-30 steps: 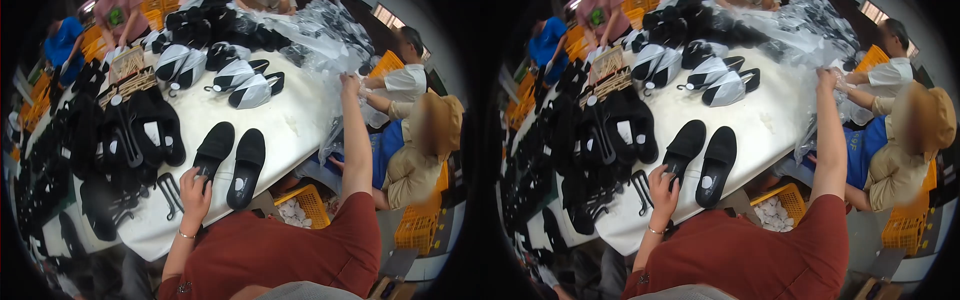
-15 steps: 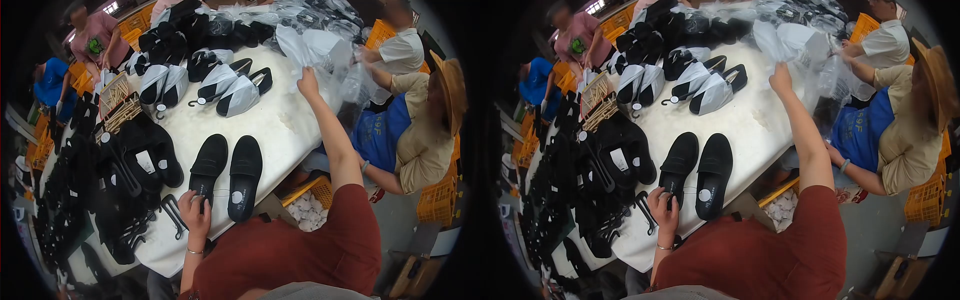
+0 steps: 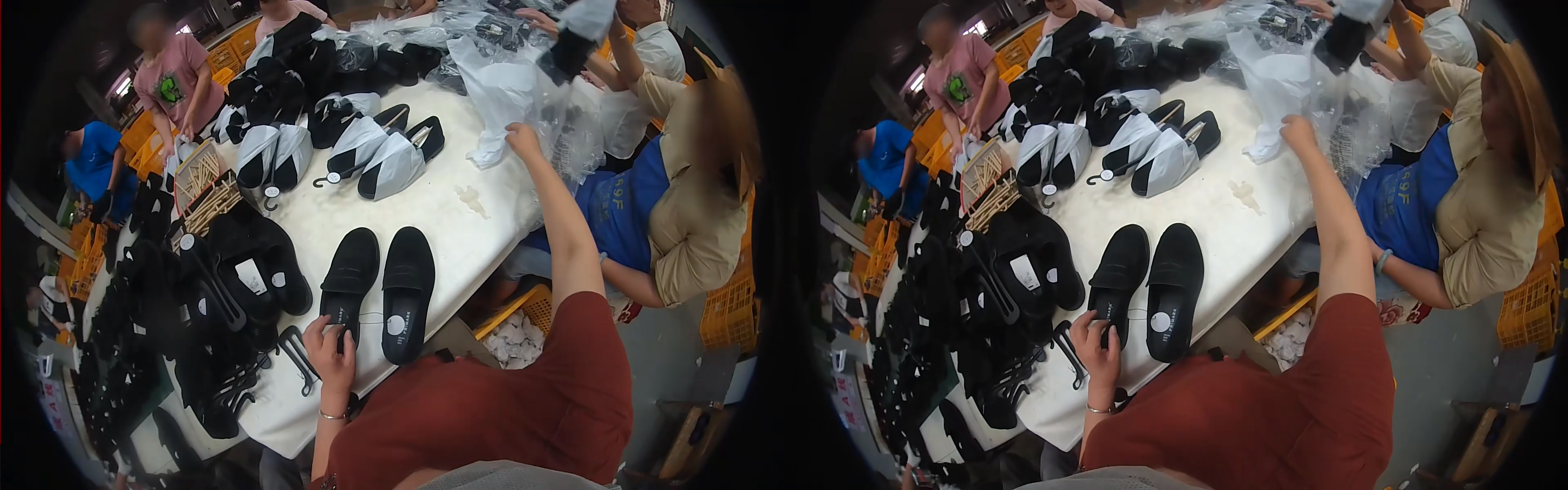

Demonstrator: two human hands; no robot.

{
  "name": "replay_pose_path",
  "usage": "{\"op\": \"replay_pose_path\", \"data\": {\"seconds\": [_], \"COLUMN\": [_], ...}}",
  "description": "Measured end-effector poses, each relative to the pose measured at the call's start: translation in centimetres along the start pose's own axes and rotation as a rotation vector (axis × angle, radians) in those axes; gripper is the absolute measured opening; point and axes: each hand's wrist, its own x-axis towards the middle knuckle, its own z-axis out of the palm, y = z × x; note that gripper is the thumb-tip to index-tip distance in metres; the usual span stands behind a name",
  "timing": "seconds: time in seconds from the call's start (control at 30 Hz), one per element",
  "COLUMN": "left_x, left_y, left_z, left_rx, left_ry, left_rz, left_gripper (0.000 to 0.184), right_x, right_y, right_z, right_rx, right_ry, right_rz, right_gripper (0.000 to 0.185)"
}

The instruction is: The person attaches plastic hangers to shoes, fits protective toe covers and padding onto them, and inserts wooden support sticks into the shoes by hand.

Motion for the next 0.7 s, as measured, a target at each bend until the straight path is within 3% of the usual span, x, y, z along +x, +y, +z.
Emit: {"op": "replay_pose_path", "data": {"seconds": [0.1,0.17,0.3,0.47,0.53,0.6,0.67,0.7], "left_x": [0.2,-0.4,-2.5,-6.8,-9.1,-10.6,-11.0,-10.6], "left_y": [0.9,1.2,1.5,-0.1,-1.1,-1.1,-1.5,-1.0], "left_z": [-1.4,-2.8,-6.4,-7.7,-6.5,-4.5,-4.0,-4.1], "left_rx": [-0.022,-0.062,-0.012,0.204,0.217,0.408,0.348,0.355], "left_ry": [-0.039,-0.027,0.062,-0.143,-0.273,-0.301,-0.259,-0.215], "left_rz": [-0.031,-0.041,-0.161,-0.367,-0.425,-0.393,-0.385,-0.364], "left_gripper": [0.031,0.046,0.049,0.087,0.098,0.097,0.094,0.079], "right_x": [-4.0,-8.5,-18.9,-28.2,-30.0,-30.6,-30.3,-30.4], "right_y": [-3.1,-5.3,-8.8,-11.2,-12.8,-13.2,-12.7,-12.9], "right_z": [0.0,0.1,-0.4,2.5,3.2,3.8,4.4,4.2], "right_rx": [-0.013,0.032,0.205,0.507,0.371,0.225,0.144,0.122], "right_ry": [-0.059,0.053,-0.083,-0.169,-0.197,-0.188,-0.204,-0.199], "right_rz": [-0.12,-0.385,-0.424,-0.226,-0.295,-0.364,-0.394,-0.4], "right_gripper": [0.036,0.042,0.042,0.033,0.031,0.03,0.028,0.028]}}
